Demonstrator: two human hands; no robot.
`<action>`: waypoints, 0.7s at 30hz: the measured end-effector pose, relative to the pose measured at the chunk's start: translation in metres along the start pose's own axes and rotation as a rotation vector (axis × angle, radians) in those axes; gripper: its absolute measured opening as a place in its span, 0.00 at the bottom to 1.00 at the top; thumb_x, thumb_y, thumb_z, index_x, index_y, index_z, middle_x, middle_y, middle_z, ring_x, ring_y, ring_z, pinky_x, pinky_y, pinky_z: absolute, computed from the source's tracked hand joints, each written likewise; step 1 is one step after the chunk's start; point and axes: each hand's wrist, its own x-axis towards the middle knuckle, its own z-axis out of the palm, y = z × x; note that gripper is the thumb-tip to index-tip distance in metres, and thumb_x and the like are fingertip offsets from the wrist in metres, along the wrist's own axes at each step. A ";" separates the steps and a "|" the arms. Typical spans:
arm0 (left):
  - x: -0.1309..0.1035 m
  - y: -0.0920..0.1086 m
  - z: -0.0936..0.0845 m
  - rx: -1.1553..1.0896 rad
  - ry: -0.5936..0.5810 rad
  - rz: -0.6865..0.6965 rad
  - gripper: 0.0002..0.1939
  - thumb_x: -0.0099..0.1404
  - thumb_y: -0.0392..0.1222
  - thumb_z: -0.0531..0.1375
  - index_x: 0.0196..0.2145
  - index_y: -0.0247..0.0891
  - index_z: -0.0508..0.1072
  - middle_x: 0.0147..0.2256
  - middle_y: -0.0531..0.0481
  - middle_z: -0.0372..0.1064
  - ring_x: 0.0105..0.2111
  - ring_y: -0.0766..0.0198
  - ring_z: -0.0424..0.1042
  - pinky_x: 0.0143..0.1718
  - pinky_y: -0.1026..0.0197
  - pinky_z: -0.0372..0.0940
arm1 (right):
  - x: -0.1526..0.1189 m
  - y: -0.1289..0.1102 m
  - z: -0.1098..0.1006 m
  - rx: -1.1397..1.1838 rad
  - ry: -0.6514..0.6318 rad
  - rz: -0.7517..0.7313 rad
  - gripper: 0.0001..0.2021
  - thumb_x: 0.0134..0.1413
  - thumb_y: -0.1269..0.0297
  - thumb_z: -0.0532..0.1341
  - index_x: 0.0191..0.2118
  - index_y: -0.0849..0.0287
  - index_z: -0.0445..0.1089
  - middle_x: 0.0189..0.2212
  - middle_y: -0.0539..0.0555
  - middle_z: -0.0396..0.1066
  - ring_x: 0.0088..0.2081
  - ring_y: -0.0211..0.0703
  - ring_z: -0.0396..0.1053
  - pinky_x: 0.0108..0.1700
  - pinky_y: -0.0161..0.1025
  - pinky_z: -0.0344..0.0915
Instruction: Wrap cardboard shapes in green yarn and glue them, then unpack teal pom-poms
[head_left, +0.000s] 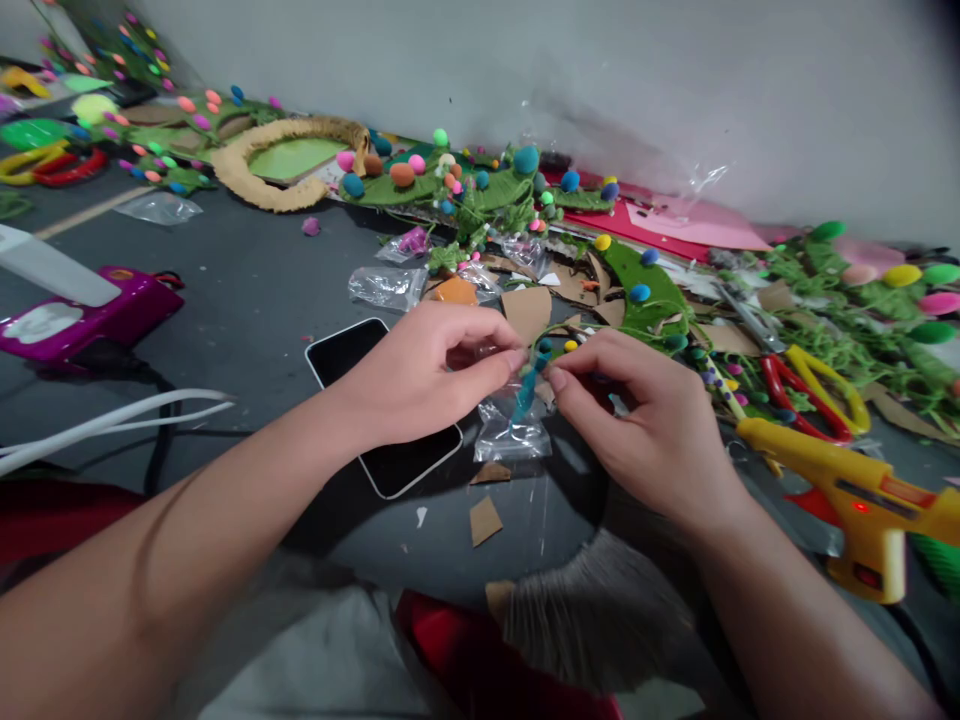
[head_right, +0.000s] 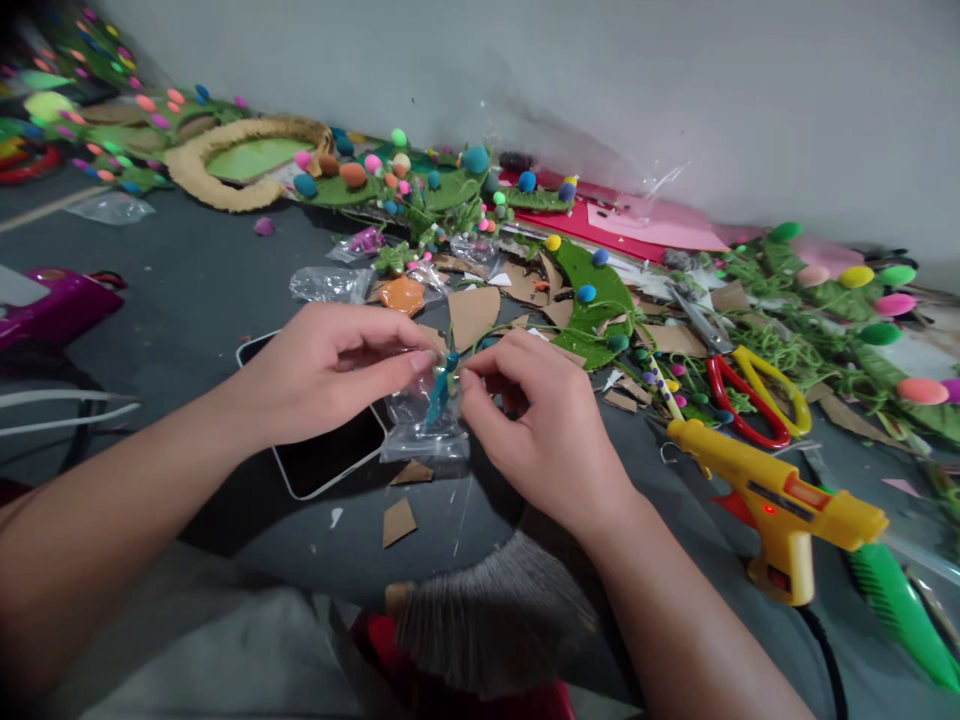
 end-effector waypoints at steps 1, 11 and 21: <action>0.000 0.000 0.000 0.018 -0.011 0.002 0.06 0.67 0.37 0.62 0.37 0.37 0.81 0.30 0.52 0.78 0.29 0.66 0.75 0.27 0.66 0.68 | 0.000 0.000 0.000 -0.006 -0.016 -0.010 0.04 0.60 0.73 0.63 0.35 0.60 0.75 0.29 0.49 0.68 0.31 0.36 0.65 0.34 0.37 0.61; -0.002 -0.001 0.004 0.177 -0.029 0.089 0.06 0.67 0.34 0.61 0.35 0.37 0.80 0.30 0.54 0.76 0.29 0.67 0.74 0.29 0.64 0.66 | -0.004 0.001 0.003 -0.060 -0.071 -0.100 0.06 0.62 0.74 0.60 0.35 0.62 0.74 0.30 0.50 0.64 0.31 0.35 0.63 0.33 0.36 0.59; -0.004 0.003 0.004 0.217 0.092 0.116 0.07 0.66 0.35 0.61 0.33 0.37 0.80 0.29 0.54 0.77 0.28 0.68 0.72 0.29 0.65 0.65 | -0.002 -0.003 0.005 -0.058 0.032 -0.065 0.05 0.58 0.74 0.63 0.31 0.61 0.73 0.27 0.49 0.64 0.30 0.36 0.62 0.33 0.38 0.58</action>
